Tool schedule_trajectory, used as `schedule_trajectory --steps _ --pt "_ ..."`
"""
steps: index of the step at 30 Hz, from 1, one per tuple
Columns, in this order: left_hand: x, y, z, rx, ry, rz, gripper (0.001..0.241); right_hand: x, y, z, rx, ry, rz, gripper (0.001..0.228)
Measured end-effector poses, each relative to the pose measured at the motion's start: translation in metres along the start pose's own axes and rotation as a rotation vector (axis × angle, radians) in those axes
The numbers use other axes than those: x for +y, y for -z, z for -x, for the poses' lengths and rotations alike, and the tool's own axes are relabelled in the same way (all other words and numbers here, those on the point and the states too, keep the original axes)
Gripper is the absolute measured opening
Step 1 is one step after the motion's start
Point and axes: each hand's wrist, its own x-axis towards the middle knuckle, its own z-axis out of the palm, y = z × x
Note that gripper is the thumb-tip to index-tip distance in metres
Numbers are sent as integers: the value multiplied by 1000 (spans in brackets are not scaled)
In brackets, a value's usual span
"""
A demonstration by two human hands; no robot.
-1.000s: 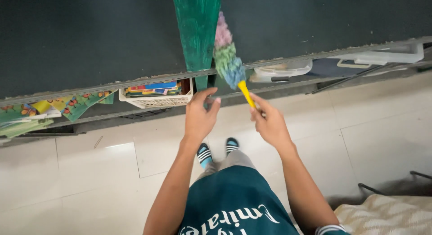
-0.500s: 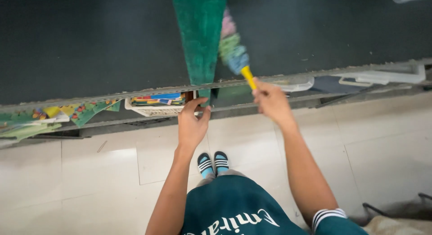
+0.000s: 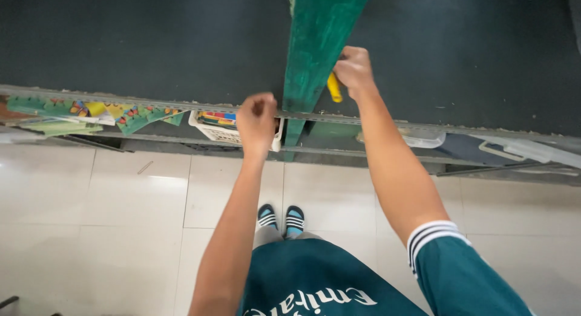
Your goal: Dusting and wiping library shelves using a cloth and a feather duster.
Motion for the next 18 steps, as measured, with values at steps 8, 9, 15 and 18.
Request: schedule_trajectory --steps 8,9,15,18 --pt "-10 -15 -91 -14 14 -87 27 -64 -70 -6 -321 -243 -610 27" --pt "-19 -14 -98 -43 74 -63 28 -75 -75 8 -420 -27 -316 29" --pt "-13 22 -96 -96 196 30 28 -10 -67 -16 -330 -200 -666 35" --pt "-21 42 -91 -137 236 201 30 -47 -59 52 87 -188 -1030 27"
